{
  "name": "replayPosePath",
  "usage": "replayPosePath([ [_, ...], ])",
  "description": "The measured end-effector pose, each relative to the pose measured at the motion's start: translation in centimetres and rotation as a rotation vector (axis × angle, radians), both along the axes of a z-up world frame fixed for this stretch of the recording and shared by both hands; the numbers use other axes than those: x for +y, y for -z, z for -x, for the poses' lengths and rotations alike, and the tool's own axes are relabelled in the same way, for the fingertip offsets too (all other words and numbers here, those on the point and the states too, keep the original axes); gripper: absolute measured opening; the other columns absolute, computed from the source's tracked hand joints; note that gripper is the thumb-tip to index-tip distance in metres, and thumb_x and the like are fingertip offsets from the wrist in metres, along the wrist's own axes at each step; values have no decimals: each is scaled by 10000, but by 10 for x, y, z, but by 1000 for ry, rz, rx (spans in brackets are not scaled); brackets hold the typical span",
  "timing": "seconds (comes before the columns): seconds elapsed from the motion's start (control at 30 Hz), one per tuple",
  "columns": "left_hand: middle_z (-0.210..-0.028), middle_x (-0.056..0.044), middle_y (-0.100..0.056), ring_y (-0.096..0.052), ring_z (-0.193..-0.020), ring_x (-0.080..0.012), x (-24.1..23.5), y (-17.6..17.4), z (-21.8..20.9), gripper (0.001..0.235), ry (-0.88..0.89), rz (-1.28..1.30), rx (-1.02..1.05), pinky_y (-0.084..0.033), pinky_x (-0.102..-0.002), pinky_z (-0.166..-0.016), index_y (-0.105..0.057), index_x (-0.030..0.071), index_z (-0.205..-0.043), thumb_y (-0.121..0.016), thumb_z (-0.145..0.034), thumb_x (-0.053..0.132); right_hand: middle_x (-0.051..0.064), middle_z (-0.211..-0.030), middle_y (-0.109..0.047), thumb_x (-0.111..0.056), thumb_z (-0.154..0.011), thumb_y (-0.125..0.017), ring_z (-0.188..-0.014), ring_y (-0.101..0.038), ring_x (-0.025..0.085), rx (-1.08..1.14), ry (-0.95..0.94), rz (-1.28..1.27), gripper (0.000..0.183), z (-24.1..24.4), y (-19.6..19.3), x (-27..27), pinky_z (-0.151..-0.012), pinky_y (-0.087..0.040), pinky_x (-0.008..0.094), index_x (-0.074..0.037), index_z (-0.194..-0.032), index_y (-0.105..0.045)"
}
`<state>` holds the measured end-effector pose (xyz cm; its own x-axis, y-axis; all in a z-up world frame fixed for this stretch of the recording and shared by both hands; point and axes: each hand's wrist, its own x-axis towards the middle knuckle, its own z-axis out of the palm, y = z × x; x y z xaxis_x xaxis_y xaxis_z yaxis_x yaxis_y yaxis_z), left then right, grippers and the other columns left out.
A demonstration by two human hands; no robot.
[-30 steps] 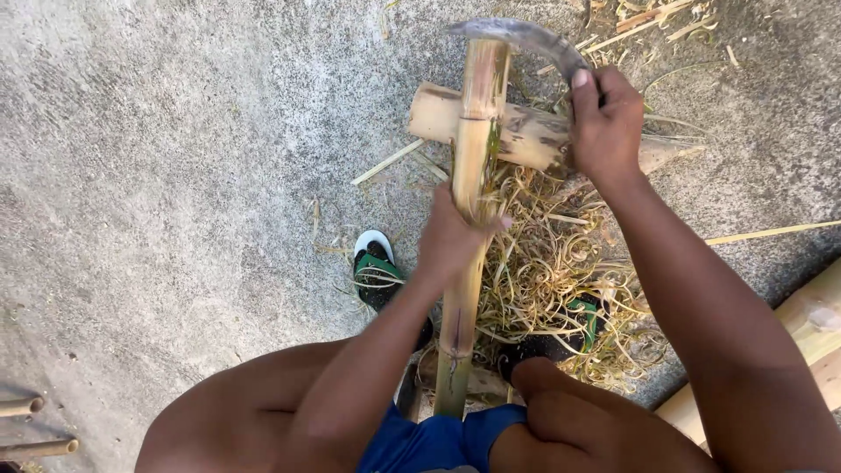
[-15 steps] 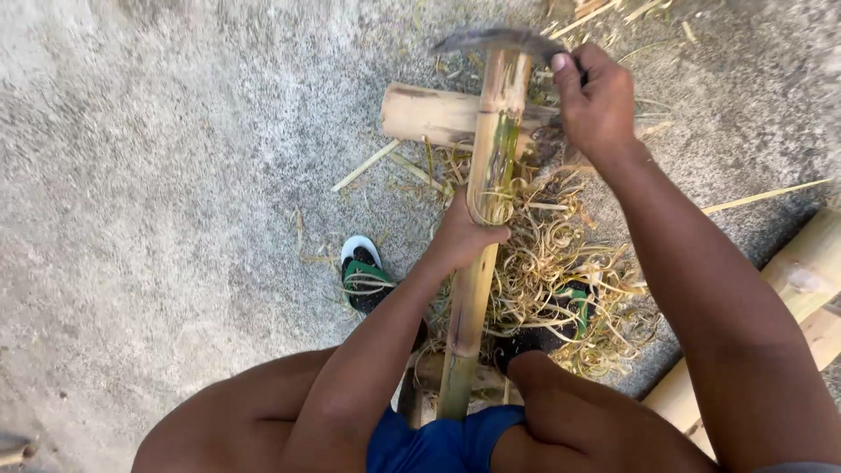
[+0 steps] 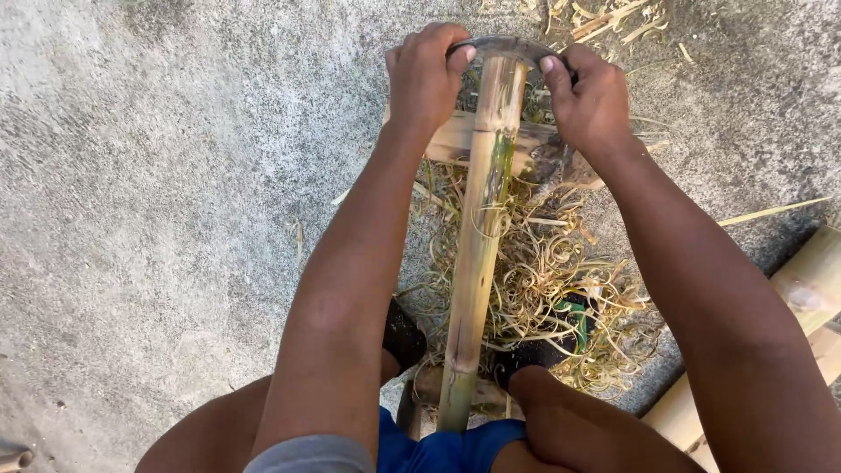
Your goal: Stripping outer bark and smoothing a bamboo pole using a curved blade.
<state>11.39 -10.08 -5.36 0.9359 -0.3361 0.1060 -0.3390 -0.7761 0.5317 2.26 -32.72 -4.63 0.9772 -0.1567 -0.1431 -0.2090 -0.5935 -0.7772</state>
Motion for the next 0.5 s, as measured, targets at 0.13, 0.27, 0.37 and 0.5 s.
replayPosePath([
  [0.13, -913, -8, -696, -644, -912, -229, 0, -5, -11, 155, 12, 44, 82, -419, -482, -888, -769, 140, -977, -767, -898, 274, 41, -638, -588, -284, -1157, -594, -489, -489, 112, 32, -16, 7, 340, -4, 5, 2, -411, -373, 357, -49, -918, -653],
  [0.27, -887, -42, -674, -646, -874, -230, 6, -1, -14, 163, 2, 78, 125, -486, -469, -818, -787, 129, -918, -801, -878, 286, 17, -638, -584, -282, -1155, -587, -487, -496, 91, 2, -37, 45, 333, -5, 10, 4, -381, -378, 335, -54, -923, -659],
  [0.37, -902, -44, -686, -647, -877, -246, 4, 3, -15, 151, 20, 88, 43, -502, -479, -787, -801, 141, -899, -808, -858, 287, 9, -691, -585, -277, -1183, -594, -525, -484, 73, -97, -53, 17, 360, -1, 19, 0, -399, -393, 309, -37, -920, -652],
  [0.5, -867, -51, -679, -643, -849, -249, 10, 5, -1, 132, 34, 54, -27, -491, -503, -790, -821, 155, -880, -816, -846, 283, 41, -622, -543, -284, -1196, -604, -492, -427, 105, -88, -61, 53, 426, 9, 17, 4, -413, -344, 338, -8, -872, -619],
])
